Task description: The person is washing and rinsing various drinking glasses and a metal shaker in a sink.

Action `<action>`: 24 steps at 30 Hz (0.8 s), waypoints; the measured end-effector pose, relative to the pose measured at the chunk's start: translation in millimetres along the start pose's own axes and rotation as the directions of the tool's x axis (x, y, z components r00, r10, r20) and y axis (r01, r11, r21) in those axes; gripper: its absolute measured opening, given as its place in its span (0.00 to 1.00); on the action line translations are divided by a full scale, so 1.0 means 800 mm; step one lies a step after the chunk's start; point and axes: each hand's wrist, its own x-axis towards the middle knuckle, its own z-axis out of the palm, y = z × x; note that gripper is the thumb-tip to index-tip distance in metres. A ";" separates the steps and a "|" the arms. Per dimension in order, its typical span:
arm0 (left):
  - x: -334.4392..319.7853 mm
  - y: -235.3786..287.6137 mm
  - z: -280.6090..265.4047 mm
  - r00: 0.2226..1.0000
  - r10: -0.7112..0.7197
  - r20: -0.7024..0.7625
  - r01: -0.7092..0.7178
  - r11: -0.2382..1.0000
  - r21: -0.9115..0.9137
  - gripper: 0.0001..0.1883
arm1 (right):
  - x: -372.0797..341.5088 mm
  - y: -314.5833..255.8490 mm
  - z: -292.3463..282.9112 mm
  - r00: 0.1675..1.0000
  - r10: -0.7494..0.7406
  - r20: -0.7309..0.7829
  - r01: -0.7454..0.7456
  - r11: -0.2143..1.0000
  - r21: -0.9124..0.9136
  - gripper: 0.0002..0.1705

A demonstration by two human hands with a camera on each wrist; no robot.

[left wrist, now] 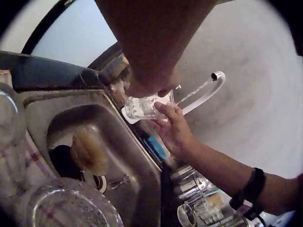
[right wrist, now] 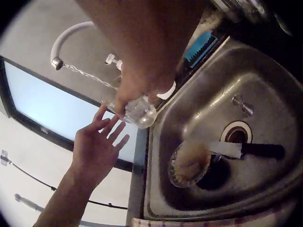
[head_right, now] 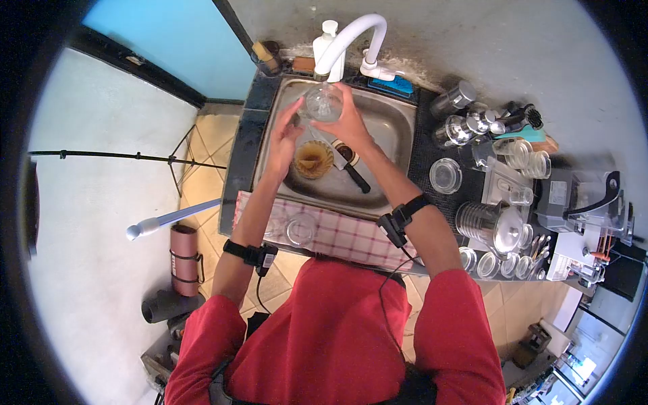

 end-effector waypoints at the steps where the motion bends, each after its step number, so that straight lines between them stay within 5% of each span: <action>1: 0.001 0.002 -0.001 0.999 0.045 -0.015 -0.044 0.997 0.057 0.29 | 0.002 0.009 0.005 0.999 -0.012 0.049 0.008 0.995 0.096 0.49; 3: 0.003 0.005 -0.005 0.998 0.070 0.003 -0.070 0.997 0.035 0.27 | 0.004 0.015 0.013 0.995 -0.032 0.096 0.013 0.981 0.194 0.47; 5: 0.004 0.006 -0.009 0.995 0.096 0.021 -0.097 0.995 0.012 0.26 | 0.000 0.009 0.020 0.974 0.175 0.142 -0.219 0.885 0.412 0.47; 9: 0.000 0.000 -0.020 0.998 -0.023 0.052 0.020 0.998 0.066 0.22 | -0.001 0.008 0.015 0.925 0.302 0.230 -0.371 0.846 0.382 0.42; 11: -0.002 -0.003 -0.021 0.994 -0.090 0.058 0.087 0.995 0.050 0.21 | 0.001 0.015 0.011 0.872 0.403 0.280 -0.467 0.856 0.224 0.37; 13: -0.005 -0.009 -0.021 0.962 -0.257 0.091 0.265 0.960 -0.094 0.21 | 0.007 0.015 0.000 0.863 0.416 0.288 -0.470 0.869 0.153 0.39; 18: -0.012 -0.016 -0.010 0.929 -0.304 0.210 0.348 0.912 -0.216 0.21 | 0.015 -0.001 -0.038 0.866 0.404 0.295 -0.391 0.914 -0.105 0.43; 20: -0.012 -0.015 -0.007 0.921 -0.303 0.243 0.363 0.896 -0.256 0.21 | 0.023 -0.008 -0.055 0.825 0.381 0.417 -0.319 0.923 -0.214 0.49; 24: -0.009 -0.028 -0.002 0.876 -0.347 0.335 0.443 0.853 -0.276 0.22 | 0.036 -0.034 -0.075 0.765 0.385 0.516 -0.199 0.904 -0.379 0.43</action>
